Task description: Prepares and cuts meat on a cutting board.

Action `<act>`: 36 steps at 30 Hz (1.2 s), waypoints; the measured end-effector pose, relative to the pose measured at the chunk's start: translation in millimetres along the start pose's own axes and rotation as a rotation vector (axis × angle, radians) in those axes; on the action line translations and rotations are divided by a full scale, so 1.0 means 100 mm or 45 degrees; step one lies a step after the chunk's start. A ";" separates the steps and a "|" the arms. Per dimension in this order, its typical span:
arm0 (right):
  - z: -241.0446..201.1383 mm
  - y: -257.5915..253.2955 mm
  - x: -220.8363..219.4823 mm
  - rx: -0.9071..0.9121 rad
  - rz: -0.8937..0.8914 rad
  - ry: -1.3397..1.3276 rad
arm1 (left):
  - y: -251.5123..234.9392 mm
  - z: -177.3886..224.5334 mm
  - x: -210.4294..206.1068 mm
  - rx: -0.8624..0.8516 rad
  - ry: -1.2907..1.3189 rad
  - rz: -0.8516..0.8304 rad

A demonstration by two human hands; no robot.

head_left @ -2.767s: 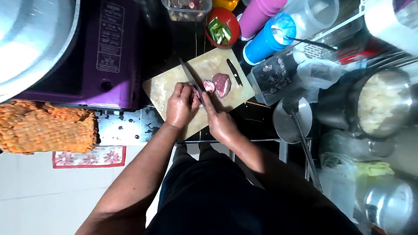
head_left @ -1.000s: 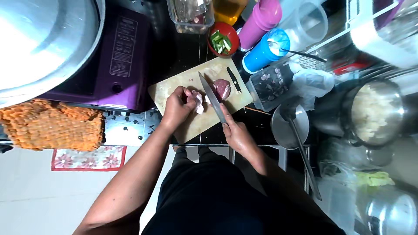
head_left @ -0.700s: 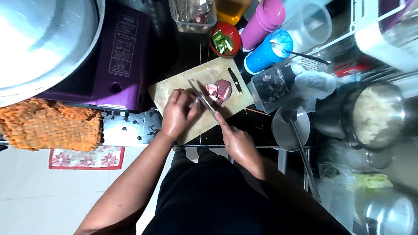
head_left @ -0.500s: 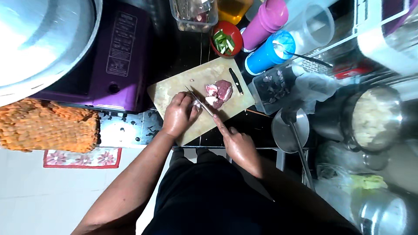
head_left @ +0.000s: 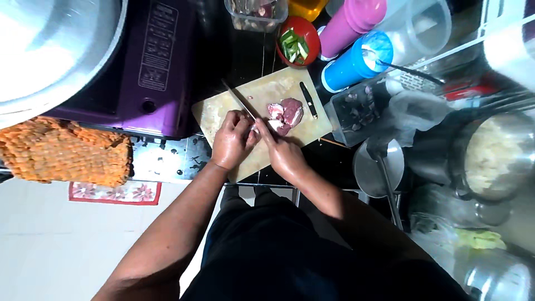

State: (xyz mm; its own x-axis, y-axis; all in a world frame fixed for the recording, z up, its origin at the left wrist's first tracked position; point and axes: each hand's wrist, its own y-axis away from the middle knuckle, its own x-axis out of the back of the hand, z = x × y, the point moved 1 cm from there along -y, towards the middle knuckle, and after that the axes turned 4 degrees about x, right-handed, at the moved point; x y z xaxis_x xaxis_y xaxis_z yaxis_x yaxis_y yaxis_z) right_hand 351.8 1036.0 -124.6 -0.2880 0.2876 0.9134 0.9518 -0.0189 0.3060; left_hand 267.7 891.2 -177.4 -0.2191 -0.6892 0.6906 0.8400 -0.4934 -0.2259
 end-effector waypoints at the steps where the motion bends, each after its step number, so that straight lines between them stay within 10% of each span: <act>1: 0.11 0.16 -0.01 -0.026 -0.050 -0.087 | 0.01 0.00 0.01 0.019 0.015 0.006; 5: 0.53 0.61 0.16 -0.100 -0.302 -0.343 | 0.05 -0.05 0.11 0.004 0.140 -0.005; 16: -0.14 0.52 0.31 -0.201 -0.433 0.081 | 0.08 -0.05 0.02 -0.053 0.032 0.041; 23: -0.26 -0.19 0.09 0.009 -0.051 0.082 | 0.07 -0.06 0.02 -0.035 0.013 0.075; 36: 0.27 0.51 0.34 -0.203 -0.365 -0.069 | 0.18 -0.08 0.13 -0.056 0.017 0.055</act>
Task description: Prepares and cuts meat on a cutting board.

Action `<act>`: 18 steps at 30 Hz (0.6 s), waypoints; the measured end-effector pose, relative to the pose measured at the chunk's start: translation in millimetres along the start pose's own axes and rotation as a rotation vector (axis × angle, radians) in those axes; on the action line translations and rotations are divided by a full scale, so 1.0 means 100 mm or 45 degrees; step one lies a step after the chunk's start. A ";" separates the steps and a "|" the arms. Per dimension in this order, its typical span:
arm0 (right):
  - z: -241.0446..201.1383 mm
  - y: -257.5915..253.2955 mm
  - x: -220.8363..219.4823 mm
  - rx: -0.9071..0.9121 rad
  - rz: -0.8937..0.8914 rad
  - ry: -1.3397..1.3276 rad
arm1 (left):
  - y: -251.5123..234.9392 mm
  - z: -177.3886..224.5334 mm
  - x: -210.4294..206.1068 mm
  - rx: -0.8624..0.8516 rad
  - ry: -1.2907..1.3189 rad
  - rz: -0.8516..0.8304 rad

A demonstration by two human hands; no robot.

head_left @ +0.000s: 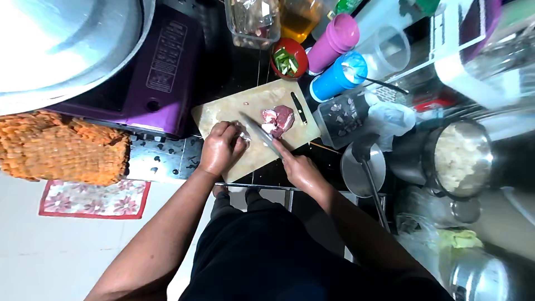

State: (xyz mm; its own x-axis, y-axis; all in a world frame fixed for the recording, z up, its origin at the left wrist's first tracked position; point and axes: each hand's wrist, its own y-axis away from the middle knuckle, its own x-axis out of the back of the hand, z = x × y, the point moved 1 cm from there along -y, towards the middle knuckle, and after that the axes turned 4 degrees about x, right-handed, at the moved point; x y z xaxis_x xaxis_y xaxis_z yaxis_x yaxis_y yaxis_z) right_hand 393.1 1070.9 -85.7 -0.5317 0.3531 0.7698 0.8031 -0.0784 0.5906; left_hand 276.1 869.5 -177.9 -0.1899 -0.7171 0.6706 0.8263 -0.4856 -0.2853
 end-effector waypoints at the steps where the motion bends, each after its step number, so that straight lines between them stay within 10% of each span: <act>1: -0.04 -0.04 0.01 -0.037 0.038 -0.010 | 0.03 -0.01 0.02 -0.004 0.005 0.009; 18: -0.57 0.08 -0.18 0.026 -0.025 0.138 | 0.07 -0.06 -0.06 0.005 0.007 0.081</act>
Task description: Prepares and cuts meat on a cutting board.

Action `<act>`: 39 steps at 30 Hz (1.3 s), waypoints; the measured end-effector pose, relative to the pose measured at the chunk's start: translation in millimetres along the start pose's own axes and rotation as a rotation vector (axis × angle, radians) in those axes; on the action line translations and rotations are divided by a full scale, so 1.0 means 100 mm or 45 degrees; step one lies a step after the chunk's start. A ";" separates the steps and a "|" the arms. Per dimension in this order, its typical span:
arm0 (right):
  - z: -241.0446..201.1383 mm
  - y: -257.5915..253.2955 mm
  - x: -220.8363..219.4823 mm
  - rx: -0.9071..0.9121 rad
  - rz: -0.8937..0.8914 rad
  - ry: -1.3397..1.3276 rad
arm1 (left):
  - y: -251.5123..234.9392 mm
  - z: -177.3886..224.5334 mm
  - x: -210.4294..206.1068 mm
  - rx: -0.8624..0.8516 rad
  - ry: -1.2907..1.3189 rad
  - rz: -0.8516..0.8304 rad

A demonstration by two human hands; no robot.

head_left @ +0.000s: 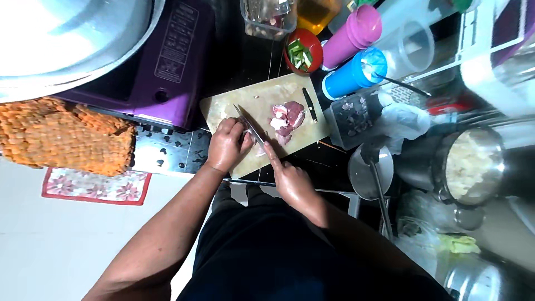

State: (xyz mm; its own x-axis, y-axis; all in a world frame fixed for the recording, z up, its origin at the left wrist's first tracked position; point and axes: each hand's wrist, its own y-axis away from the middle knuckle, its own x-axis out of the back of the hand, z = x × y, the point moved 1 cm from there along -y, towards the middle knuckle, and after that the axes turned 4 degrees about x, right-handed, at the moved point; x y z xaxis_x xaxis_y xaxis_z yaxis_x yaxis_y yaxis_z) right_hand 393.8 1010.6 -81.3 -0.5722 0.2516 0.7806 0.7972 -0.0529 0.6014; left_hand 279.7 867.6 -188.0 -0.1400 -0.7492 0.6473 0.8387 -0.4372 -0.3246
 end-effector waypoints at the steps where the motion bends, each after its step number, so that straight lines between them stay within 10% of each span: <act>1: -0.04 -0.08 0.02 0.002 0.005 0.000 | -0.01 0.01 0.00 0.001 -0.007 -0.004; 6: -0.16 -0.54 0.04 0.148 0.251 0.003 | -0.01 0.02 -0.01 0.024 -0.043 0.004; 12: -0.04 0.14 0.22 -0.082 -0.224 0.088 | -0.01 0.05 -0.02 0.074 -0.067 -0.001; 25: 0.11 0.27 -0.02 -0.056 -0.247 0.012 | -0.03 0.07 0.00 0.072 -0.084 -0.018; 39: 0.68 0.31 0.08 -0.052 0.110 -0.368 | -0.03 0.06 0.06 0.037 0.027 -0.022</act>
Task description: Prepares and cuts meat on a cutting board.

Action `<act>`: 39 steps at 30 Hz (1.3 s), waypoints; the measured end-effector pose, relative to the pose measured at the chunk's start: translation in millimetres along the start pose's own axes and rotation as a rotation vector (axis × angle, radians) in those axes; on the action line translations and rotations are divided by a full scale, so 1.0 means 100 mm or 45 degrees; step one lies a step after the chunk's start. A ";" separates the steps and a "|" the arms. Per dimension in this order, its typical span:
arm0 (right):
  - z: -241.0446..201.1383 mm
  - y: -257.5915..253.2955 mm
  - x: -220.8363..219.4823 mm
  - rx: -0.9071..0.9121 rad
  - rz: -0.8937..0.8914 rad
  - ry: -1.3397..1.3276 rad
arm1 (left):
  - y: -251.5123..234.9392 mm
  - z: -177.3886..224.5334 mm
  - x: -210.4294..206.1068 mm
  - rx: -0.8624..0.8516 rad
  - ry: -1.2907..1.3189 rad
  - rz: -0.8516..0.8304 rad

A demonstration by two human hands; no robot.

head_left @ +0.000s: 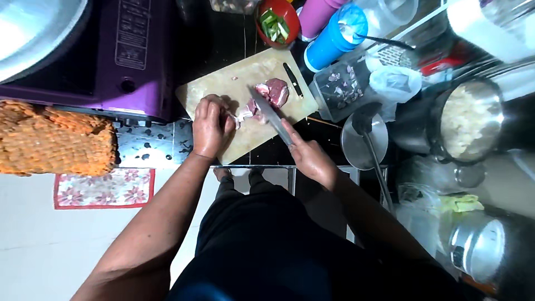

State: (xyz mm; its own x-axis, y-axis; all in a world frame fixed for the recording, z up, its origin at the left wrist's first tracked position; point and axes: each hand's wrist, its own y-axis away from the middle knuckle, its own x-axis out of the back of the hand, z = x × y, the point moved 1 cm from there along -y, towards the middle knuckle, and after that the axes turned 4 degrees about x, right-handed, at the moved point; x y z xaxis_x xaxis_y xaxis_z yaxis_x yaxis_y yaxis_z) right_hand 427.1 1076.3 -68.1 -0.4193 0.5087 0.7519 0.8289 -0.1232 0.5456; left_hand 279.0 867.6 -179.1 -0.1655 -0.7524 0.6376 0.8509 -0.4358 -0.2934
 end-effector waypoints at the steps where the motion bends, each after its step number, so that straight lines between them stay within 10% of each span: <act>1: -0.04 0.02 -0.02 -0.003 0.072 -0.050 | 0.01 -0.02 0.01 -0.046 0.019 -0.011; 9: -0.41 0.17 -0.45 0.004 -0.058 0.169 | 0.05 -0.05 0.00 -0.091 -0.054 -0.084; 17: -0.85 -0.74 -0.44 0.091 0.030 0.261 | 0.05 -0.04 -0.04 -0.098 -0.115 -0.078; 26: 0.06 -0.04 -0.42 0.062 -0.106 -0.287 | 0.12 0.23 0.09 0.224 -0.285 -0.161; 34: -0.03 -0.15 -0.39 -0.049 0.045 -0.186 | -0.15 0.25 0.31 0.346 0.275 -0.434; 39: -0.12 -0.08 -0.41 0.025 0.130 -0.143 | -0.09 0.16 0.35 0.310 -0.023 -0.492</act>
State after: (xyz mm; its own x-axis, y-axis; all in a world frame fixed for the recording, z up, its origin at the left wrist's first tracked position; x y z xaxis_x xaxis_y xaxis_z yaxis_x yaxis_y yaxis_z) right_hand 433.6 1046.1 -98.7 -0.2895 0.5865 0.7564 0.8726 -0.1631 0.4605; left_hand 274.1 852.9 -142.5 -0.4867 -0.5479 0.6804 0.8215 -0.5519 0.1432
